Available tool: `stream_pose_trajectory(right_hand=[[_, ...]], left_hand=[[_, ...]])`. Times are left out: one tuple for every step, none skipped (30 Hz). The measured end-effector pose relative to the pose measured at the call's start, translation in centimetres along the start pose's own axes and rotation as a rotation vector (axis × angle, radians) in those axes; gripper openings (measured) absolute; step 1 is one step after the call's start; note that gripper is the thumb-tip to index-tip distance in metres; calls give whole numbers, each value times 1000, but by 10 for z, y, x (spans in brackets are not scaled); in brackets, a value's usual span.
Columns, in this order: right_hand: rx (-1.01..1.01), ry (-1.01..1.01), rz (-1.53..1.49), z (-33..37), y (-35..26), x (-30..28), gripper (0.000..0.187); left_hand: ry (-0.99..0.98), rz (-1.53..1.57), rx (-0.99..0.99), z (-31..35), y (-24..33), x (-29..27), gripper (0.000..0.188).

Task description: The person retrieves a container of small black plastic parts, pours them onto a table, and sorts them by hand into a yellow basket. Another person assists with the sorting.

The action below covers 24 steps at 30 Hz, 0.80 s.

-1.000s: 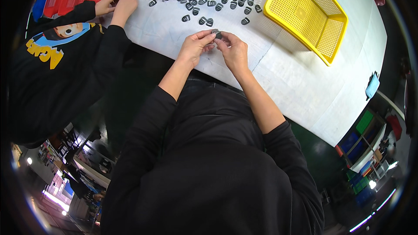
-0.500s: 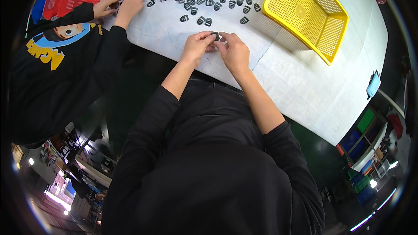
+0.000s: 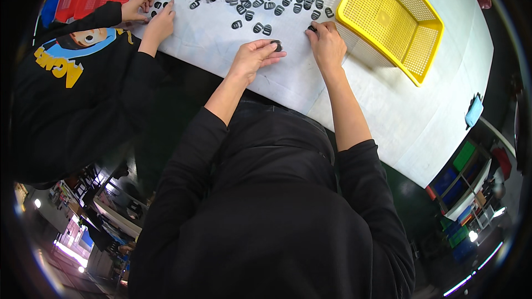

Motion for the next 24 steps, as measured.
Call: stream_pose_trajectory(right_hand=[[-17, 5, 2, 1, 0, 0, 24], [26, -18, -116, 2, 2, 0, 22], [70, -41, -234, 3, 3, -1, 19], [116, -64, -350, 5, 4, -1, 17], [228, -121, -598, 7, 8, 3, 16], [339, -177, -845, 10, 10, 9, 16], [449, -231, -1095, 12, 9, 14, 16], [483, -272, -1204, 16, 5, 15, 16], [517, -313, -1314, 21, -1, 13, 16], [550, -354, -1423, 26, -7, 14, 17], [573, -406, -1511, 30, -10, 18, 16], [584, -434, -1568, 35, -17, 19, 15], [597, -461, -1623, 41, -25, 19, 14], [609, -490, -1677, 45, -32, 21, 14], [636, -500, -1652, 49, -34, 25, 13], [645, -477, -1610, 52, -36, 27, 13], [655, -454, -1569, 54, -38, 29, 12], [663, -432, -1527, 55, -40, 30, 12], [669, -411, -1505, 56, -42, 32, 11], [641, -418, -1449, 56, -44, 33, 11], [612, -425, -1394, 56, -46, 34, 11], [583, -429, -1336, 55, -47, 34, 11], [540, -455, -1244, 54, -47, 34, 13], [497, -480, -1151, 53, -48, 35, 15]], left_hand=[[1, 4, 1, 0, -1, 0, 22], [7, 5, 3, -1, -1, 0, 22], [12, 6, 4, -1, 0, 1, 23], [16, 7, 3, -1, -1, 1, 23], [21, 13, -1, -1, -1, 1, 23], [26, 18, -6, -2, -2, 2, 23], [32, 21, -8, -2, -2, 1, 23], [41, 26, -7, -3, -3, 1, 23], [50, 31, -5, -4, -4, 1, 23], [59, 36, -3, -4, -5, 0, 23], [65, 63, -1, -5, -7, 0, 23], [71, 91, 1, -5, -8, -1, 24], [76, 120, 2, -5, -8, -1, 24], [74, 150, 1, -5, -7, 0, 25], [73, 180, 1, -3, -6, 2, 26], [72, 209, 0, -2, -6, 3, 26], [73, 217, 5, -3, -8, 2, 27], [75, 225, 10, -4, -11, 1, 27], [78, 233, 14, -3, -12, 0, 28], [85, 230, 17, -2, -13, -1, 28], [92, 228, 20, 0, -12, -2, 28], [97, 227, 24, 1, -12, -3, 28], [92, 209, 32, 1, -13, -4, 28], [88, 193, 39, 1, -14, -7, 27]])
Point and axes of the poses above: each hand's wrist, its own z-axis away from the middle knuckle, its own x-axis out of the palm, y = z × x, the point moved 4 cm from there along -z, towards the middle knuckle, and after that the axes turned 11 degrees about -y, right-handed, at the moved point
